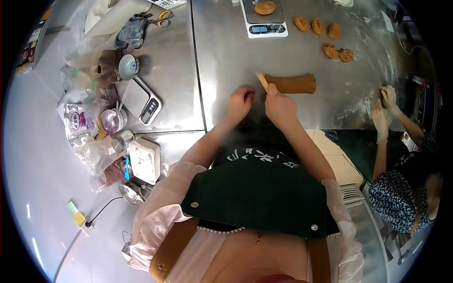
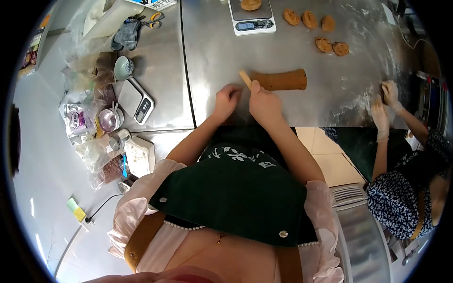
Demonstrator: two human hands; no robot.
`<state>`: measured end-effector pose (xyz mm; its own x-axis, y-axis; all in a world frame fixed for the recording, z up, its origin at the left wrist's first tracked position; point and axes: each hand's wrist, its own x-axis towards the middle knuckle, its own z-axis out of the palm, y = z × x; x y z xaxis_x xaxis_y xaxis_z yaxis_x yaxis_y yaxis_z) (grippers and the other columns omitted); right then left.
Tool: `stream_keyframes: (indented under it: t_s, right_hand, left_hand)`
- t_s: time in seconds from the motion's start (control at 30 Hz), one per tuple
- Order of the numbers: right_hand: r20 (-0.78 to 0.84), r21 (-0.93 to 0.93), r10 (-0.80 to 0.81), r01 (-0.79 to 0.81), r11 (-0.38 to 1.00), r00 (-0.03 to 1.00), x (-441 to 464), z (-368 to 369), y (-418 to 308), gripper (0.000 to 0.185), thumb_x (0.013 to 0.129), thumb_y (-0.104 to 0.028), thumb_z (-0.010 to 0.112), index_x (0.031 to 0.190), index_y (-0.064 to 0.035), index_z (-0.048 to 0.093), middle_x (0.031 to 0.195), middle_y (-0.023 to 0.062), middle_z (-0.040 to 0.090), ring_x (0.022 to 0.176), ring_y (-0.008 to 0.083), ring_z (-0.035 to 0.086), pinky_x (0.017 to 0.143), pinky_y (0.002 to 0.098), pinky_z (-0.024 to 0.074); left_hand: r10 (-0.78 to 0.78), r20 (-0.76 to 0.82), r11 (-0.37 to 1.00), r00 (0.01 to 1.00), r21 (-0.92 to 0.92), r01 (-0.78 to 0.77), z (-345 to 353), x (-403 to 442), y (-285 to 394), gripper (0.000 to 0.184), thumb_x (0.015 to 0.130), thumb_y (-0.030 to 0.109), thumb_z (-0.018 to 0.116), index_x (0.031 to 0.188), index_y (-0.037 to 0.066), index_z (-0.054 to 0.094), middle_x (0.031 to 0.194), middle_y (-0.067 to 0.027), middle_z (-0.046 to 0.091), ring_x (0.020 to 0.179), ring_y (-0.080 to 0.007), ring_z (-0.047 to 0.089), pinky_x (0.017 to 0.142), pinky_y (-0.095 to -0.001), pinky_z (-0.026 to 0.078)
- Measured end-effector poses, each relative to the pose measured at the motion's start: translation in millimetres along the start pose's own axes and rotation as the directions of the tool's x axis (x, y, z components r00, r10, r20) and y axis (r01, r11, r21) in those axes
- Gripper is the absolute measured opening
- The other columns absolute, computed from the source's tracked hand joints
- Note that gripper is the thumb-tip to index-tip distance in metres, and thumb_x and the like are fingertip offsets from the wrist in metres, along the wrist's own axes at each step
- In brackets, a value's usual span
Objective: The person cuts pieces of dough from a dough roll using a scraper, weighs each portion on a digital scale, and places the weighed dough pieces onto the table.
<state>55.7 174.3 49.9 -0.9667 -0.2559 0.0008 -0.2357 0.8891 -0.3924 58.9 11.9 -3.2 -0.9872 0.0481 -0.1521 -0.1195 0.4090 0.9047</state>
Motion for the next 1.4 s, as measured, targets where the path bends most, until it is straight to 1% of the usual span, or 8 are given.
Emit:
stream_keyframes:
  t_s: [0.07,0.17,0.5,0.77,0.87,1.17,1.27,1.4]
  right_hand:
    - [0.009,0.001,0.005,-0.005,1.0,1.0,14.1,7.0,3.6,0.034,0.084,-0.015,0.059,0.111,0.0001,0.045,0.065,0.0143,0.061,0.058,0.0324,0.062,0.052,0.04,0.0497]
    - [0.053,0.052,0.071,-0.074,0.996,0.996,28.8,3.6,0.7,0.034,0.085,-0.017,0.057,0.111,0.0008,0.044,0.065,0.0167,0.061,0.06,0.0362,0.062,0.054,0.0434,0.05]
    - [-0.038,0.346,0.271,-0.241,0.907,0.962,16.2,-32.4,-4.8,0.032,0.088,-0.019,0.055,0.11,0.0004,0.042,0.067,0.0223,0.061,0.061,0.0416,0.06,0.054,0.048,0.0476]
    - [-0.143,0.458,0.554,-0.442,0.771,0.82,-55.6,-87.5,76.1,0.034,0.09,-0.02,0.057,0.112,0.0022,0.042,0.08,0.0253,0.061,0.071,0.0423,0.061,0.059,0.0451,0.048]
    - [-0.251,0.372,0.623,-0.521,0.769,0.741,-91.9,-68.9,113.7,0.037,0.09,-0.019,0.056,0.115,0.0034,0.042,0.084,0.0266,0.062,0.075,0.0435,0.062,0.061,0.0445,0.049]
    - [-0.282,0.314,0.704,-0.63,0.71,0.652,-131.0,-48.3,139.9,0.04,0.09,-0.019,0.053,0.12,0.0051,0.041,0.089,0.0289,0.062,0.079,0.0457,0.062,0.067,0.046,0.0504]
    - [-0.261,0.298,0.718,-0.654,0.696,0.645,-127.3,-51.0,142.1,0.041,0.09,-0.019,0.053,0.12,0.0051,0.04,0.09,0.0297,0.062,0.081,0.0457,0.062,0.068,0.0458,0.0506]
    - [-0.247,0.324,0.728,-0.654,0.684,0.64,-132.3,-49.7,147.9,0.038,0.09,-0.02,0.053,0.116,0.0047,0.04,0.087,0.0288,0.062,0.079,0.0446,0.063,0.067,0.0447,0.0506]
  left_hand:
    - [-0.014,-0.005,1.0,1.0,0.01,0.014,-3.0,3.7,-4.7,0.018,0.081,0.002,0.062,0.099,-0.001,0.064,0.088,-0.0156,0.066,0.078,-0.0224,0.064,0.071,-0.0309,0.051]
    - [0.133,-0.048,0.987,0.99,0.096,-0.128,-1.8,6.2,-14.5,0.019,0.076,-0.001,0.064,0.095,-0.001,0.064,0.09,-0.0169,0.064,0.078,-0.0287,0.065,0.07,-0.0358,0.052]
    - [0.029,-0.078,0.998,0.997,0.06,-0.025,2.3,13.0,8.0,0.03,0.074,0.005,0.07,0.102,0.0,0.061,0.095,-0.0144,0.062,0.078,-0.025,0.062,0.07,-0.0345,0.052]
    - [0.167,-0.225,0.97,0.96,0.209,-0.12,-7.7,25.4,-11.3,0.026,0.076,0.008,0.069,0.1,-0.001,0.062,0.09,-0.0142,0.06,0.074,-0.0258,0.061,0.065,-0.0351,0.05]
    - [0.012,-0.114,0.99,0.993,0.14,0.004,-12.3,17.5,10.2,0.028,0.076,0.009,0.07,0.101,0.0,0.061,0.091,-0.0144,0.058,0.074,-0.0274,0.06,0.066,-0.0356,0.05]
    - [0.355,-0.001,0.836,0.935,0.447,-0.317,-3.7,3.7,1.6,0.029,0.074,0.007,0.069,0.101,0.003,0.06,0.095,-0.0128,0.057,0.082,-0.0315,0.059,0.069,-0.0381,0.051]
    - [0.29,-0.038,0.892,0.956,0.373,-0.256,-6.7,5.6,13.7,0.03,0.075,0.005,0.067,0.104,0.005,0.06,0.095,-0.0127,0.058,0.083,-0.0328,0.059,0.069,-0.0383,0.051]
    - [0.441,0.05,0.795,0.896,0.441,-0.416,-12.9,29.2,-1.4,0.027,0.075,0.002,0.065,0.101,0.006,0.064,0.093,-0.0118,0.059,0.082,-0.0312,0.06,0.068,-0.0365,0.051]
